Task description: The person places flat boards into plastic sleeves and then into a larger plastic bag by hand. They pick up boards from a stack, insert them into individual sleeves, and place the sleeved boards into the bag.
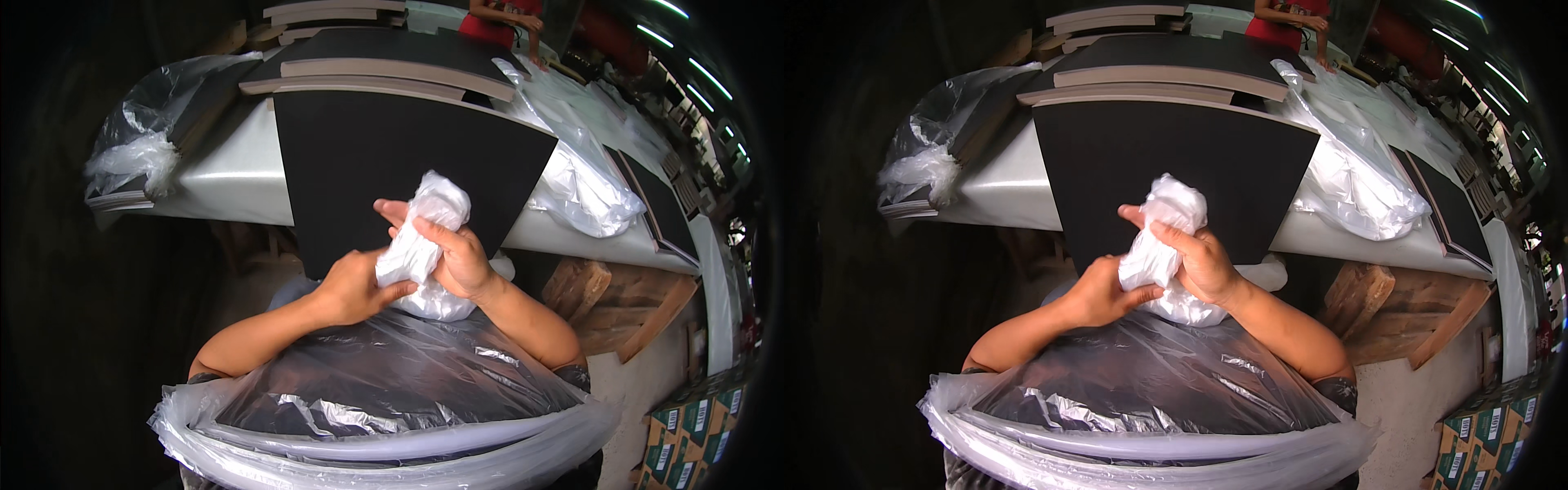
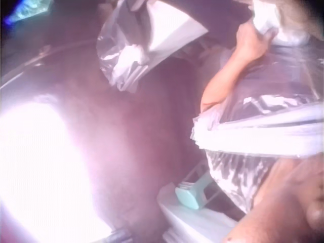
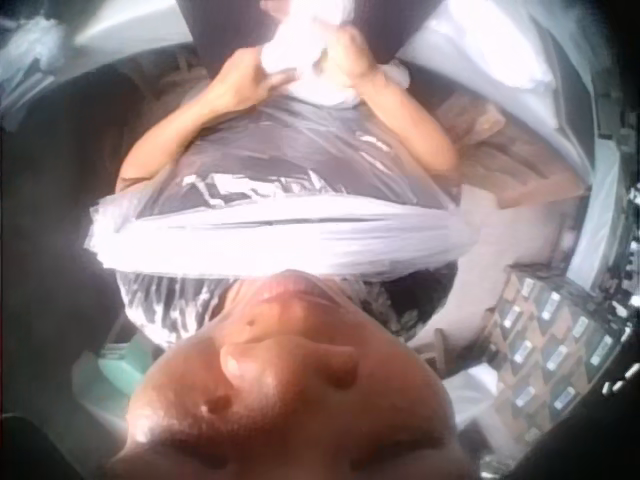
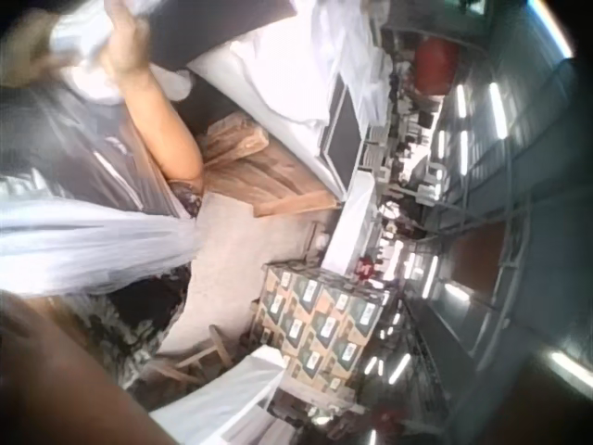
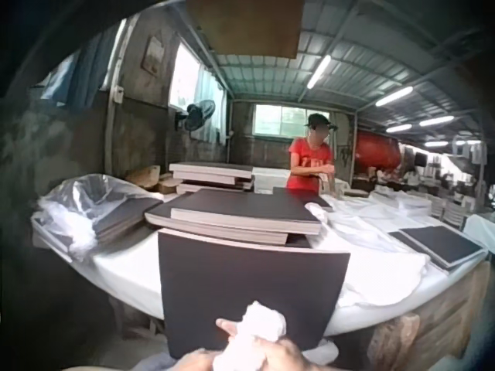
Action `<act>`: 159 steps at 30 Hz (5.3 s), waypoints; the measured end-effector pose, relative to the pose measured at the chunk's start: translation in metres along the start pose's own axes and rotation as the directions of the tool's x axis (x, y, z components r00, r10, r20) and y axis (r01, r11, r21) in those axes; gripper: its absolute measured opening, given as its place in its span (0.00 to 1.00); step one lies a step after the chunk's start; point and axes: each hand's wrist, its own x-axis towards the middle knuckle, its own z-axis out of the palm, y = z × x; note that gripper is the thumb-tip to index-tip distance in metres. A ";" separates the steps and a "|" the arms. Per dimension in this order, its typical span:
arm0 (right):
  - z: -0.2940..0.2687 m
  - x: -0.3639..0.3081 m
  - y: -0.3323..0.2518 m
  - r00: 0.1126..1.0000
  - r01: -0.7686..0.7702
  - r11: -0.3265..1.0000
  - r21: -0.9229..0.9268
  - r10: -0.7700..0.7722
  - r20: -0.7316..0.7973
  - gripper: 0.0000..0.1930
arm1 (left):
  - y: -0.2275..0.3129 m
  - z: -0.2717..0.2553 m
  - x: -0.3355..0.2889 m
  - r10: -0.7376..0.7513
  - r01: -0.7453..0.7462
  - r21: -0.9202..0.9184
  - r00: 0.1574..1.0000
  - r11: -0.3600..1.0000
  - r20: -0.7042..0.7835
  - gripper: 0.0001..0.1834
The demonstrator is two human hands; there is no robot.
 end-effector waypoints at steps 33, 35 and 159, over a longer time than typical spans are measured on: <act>0.019 -0.023 0.020 0.939 0.064 0.997 -0.032 -0.071 -0.335 0.08 | 0.006 -0.010 0.001 -0.075 -0.080 -0.549 0.964 0.832 -0.254 0.05; 0.015 -0.024 0.025 0.938 0.112 0.982 -0.151 -0.154 -0.309 0.09 | 0.007 -0.013 -0.001 -0.009 -0.108 -0.448 0.968 0.888 -0.250 0.06; -0.299 -0.268 -0.017 -0.104 -0.345 0.571 -0.745 -0.812 -0.574 0.15 | -0.269 -0.072 -0.081 -0.647 0.694 -0.382 0.715 0.610 0.266 0.10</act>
